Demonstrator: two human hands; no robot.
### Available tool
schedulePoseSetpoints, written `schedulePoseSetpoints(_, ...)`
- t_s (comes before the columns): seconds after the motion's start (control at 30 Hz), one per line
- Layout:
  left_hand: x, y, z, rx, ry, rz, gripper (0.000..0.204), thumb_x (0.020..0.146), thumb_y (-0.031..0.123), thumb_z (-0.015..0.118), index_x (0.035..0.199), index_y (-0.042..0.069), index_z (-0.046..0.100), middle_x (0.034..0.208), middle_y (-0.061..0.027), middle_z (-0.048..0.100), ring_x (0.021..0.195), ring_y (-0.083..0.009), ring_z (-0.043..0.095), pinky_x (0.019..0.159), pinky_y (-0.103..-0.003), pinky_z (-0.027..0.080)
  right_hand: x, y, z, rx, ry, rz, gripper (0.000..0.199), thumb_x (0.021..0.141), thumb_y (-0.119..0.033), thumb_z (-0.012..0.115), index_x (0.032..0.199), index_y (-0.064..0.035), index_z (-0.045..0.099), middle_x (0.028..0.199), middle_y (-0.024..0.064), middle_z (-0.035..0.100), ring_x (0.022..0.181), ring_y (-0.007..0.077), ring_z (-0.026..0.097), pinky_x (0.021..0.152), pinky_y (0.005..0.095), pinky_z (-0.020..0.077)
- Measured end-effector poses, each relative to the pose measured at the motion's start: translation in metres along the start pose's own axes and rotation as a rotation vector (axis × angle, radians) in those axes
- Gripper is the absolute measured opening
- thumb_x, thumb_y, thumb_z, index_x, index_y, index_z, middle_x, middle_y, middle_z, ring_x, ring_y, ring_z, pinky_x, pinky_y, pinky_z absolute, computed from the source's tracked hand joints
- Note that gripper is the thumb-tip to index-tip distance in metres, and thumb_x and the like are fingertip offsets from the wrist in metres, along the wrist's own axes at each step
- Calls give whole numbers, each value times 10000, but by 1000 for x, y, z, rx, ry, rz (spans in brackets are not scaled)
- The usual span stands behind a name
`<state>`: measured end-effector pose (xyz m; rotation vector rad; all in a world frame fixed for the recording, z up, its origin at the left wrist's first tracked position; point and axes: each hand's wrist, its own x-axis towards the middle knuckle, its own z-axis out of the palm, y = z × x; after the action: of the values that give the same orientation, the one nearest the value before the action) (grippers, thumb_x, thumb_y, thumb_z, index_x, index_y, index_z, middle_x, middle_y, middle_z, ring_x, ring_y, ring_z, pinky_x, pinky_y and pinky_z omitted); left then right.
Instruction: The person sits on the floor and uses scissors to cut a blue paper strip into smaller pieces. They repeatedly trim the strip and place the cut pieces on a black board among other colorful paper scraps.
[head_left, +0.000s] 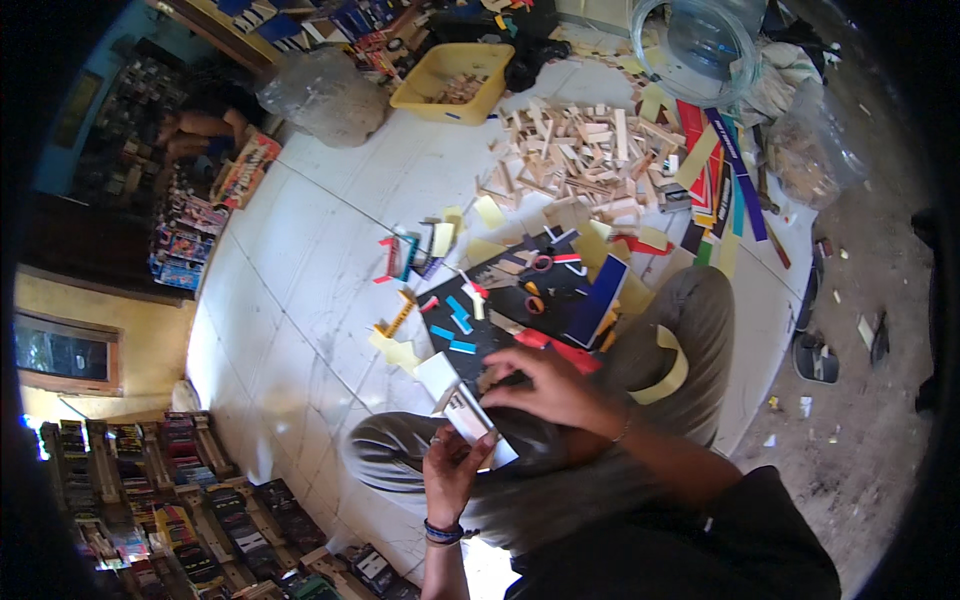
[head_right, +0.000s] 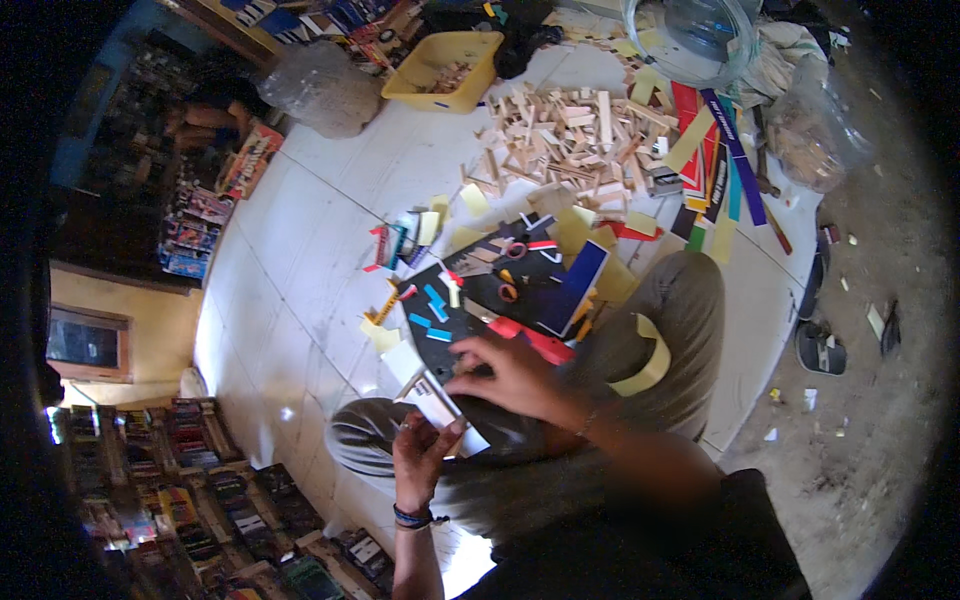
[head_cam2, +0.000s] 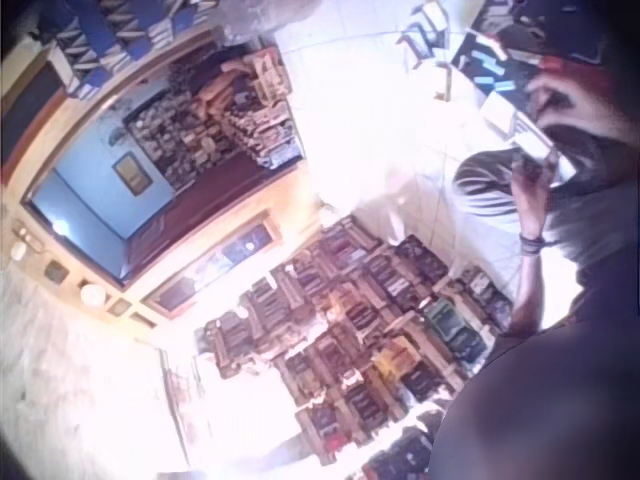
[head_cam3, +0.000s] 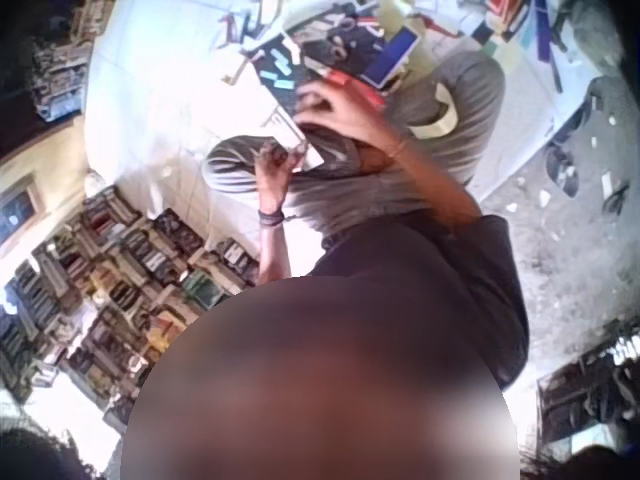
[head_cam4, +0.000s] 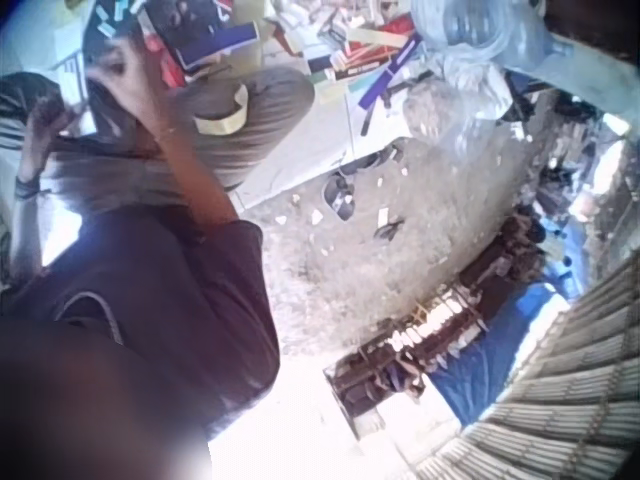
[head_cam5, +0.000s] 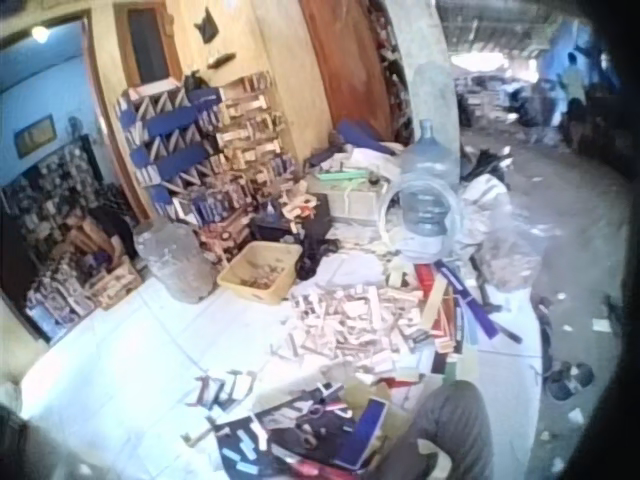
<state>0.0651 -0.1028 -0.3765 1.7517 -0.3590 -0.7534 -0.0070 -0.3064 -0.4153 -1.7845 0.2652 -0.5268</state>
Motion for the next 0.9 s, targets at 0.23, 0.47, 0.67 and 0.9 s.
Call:
schedulePoseSetpoints(0.23,61,15,-12,201,-188,-22,309,931,189,714,1109,-40,606,951,-95,730,873,-101,673,774,-240,520,-1,28,-25,-922,16,62,400,820,-368,742,1073,-83,620,998,110,582,956,291,611,845,455,448)
schedulePoseSetpoints(0.47,98,13,-7,289,-257,-25,240,919,217,731,1040,23,657,862,16,653,783,-56,584,668,-222,464,-10,25,-43,-321,294,141,242,927,-249,657,1083,-69,615,890,101,593,809,245,610,755,409,487)
schedulePoseSetpoints(0.67,107,4,10,405,-185,89,318,866,235,768,1044,-10,671,841,-113,733,755,-145,700,686,-280,534,-56,10,-63,426,225,757,341,1040,-375,492,1143,-61,577,860,15,585,740,114,564,648,309,517)
schedulePoseSetpoints(0.9,113,6,18,702,-113,261,368,816,286,797,1030,17,665,797,-101,740,694,-213,705,617,-315,524,-55,9,-59,-245,-4,322,251,1016,-245,539,1135,-25,550,950,192,661,845,344,669,709,419,511)
